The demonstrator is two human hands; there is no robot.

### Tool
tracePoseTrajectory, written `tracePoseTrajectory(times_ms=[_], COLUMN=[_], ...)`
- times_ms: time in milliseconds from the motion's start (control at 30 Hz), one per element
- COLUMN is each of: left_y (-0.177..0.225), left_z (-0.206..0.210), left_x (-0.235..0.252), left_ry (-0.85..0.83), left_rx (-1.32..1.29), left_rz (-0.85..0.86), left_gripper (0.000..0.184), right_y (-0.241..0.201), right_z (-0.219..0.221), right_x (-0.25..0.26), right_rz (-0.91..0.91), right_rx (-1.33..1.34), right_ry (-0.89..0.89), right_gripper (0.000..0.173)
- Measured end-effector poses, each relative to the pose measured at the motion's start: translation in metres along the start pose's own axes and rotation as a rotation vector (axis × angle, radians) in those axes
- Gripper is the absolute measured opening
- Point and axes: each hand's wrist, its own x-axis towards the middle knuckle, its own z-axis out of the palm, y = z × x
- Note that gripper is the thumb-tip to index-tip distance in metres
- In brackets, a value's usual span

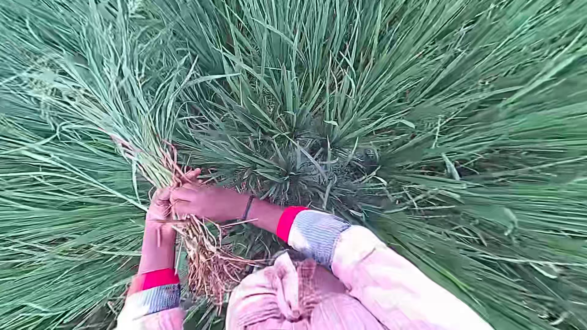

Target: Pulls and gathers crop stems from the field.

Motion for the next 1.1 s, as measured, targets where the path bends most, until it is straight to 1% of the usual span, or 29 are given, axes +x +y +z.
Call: tracePoseTrajectory(times_ms=[33,67,167,233,267,333,367,433,467,533,567,600,667,733,767,833,900,1000,1100], left_y=[-0.005,-0.009,-0.011,-0.014,-0.014,-0.014,-0.016,-0.019,-0.022,-0.025,-0.026,-0.027,-0.031,-0.038,-0.041,-0.047,-0.055,-0.064,-0.057], left_z=[-0.001,0.003,0.014,0.007,-0.001,-0.022,-0.034,-0.059,-0.072,-0.093,-0.100,-0.106,-0.111,-0.105,-0.100,-0.091,-0.083,-0.079,-0.076], left_x=[-0.001,-0.003,-0.001,0.003,0.004,0.001,-0.005,-0.022,-0.033,-0.049,-0.056,-0.062,-0.068,-0.065,-0.063,-0.058,-0.056,-0.064,-0.086], left_ry=[0.021,0.084,0.295,0.416,0.477,0.588,0.638,0.714,0.749,0.822,0.837,0.846,0.864,0.877,0.874,0.866,0.852,0.825,0.843], left_rx=[-0.033,-0.076,-0.145,-0.164,-0.142,-0.043,0.019,0.130,0.180,0.256,0.289,0.319,0.358,0.360,0.354,0.338,0.317,0.320,0.388], left_rz=[0.001,0.006,0.003,0.001,-0.004,0.011,0.009,-0.013,-0.027,-0.054,-0.066,-0.077,-0.094,-0.106,-0.109,-0.117,-0.120,-0.128,-0.125], left_gripper=[0.042,0.045,0.053,0.047,0.043,0.034,0.030,0.027,0.024,0.014,0.010,0.014,0.022,0.024,0.026,0.023,0.021,0.030,0.039], right_y=[0.004,0.007,0.004,-0.002,-0.004,-0.007,-0.007,-0.007,-0.009,-0.013,-0.019,-0.028,-0.056,-0.084,-0.094,-0.110,-0.118,-0.110,-0.072], right_z=[0.003,0.005,0.005,-0.001,-0.005,-0.025,-0.038,-0.067,-0.084,-0.122,-0.141,-0.159,-0.184,-0.198,-0.201,-0.196,-0.190,-0.191,-0.205], right_x=[-0.003,-0.005,-0.015,-0.034,-0.048,-0.083,-0.107,-0.165,-0.197,-0.263,-0.297,-0.329,-0.384,-0.428,-0.445,-0.469,-0.475,-0.466,-0.450], right_rz=[0.015,0.039,0.164,0.203,0.205,0.257,0.313,0.506,0.646,0.954,1.102,1.250,1.528,1.674,1.704,1.713,1.725,1.694,1.533], right_rx=[0.026,0.047,0.062,0.055,0.055,0.131,0.187,0.206,0.144,-0.074,-0.196,-0.298,-0.400,-0.458,-0.472,-0.445,-0.375,-0.323,-0.362], right_ry=[-0.009,-0.027,-0.109,-0.150,-0.166,-0.201,-0.160,0.005,0.076,0.139,0.133,0.118,0.108,0.152,0.174,0.184,0.162,0.115,0.110], right_gripper=[0.022,0.024,0.039,0.044,0.041,0.043,0.042,0.034,0.033,0.033,0.032,0.033,0.033,0.032,0.031,0.030,0.031,0.030,0.031])
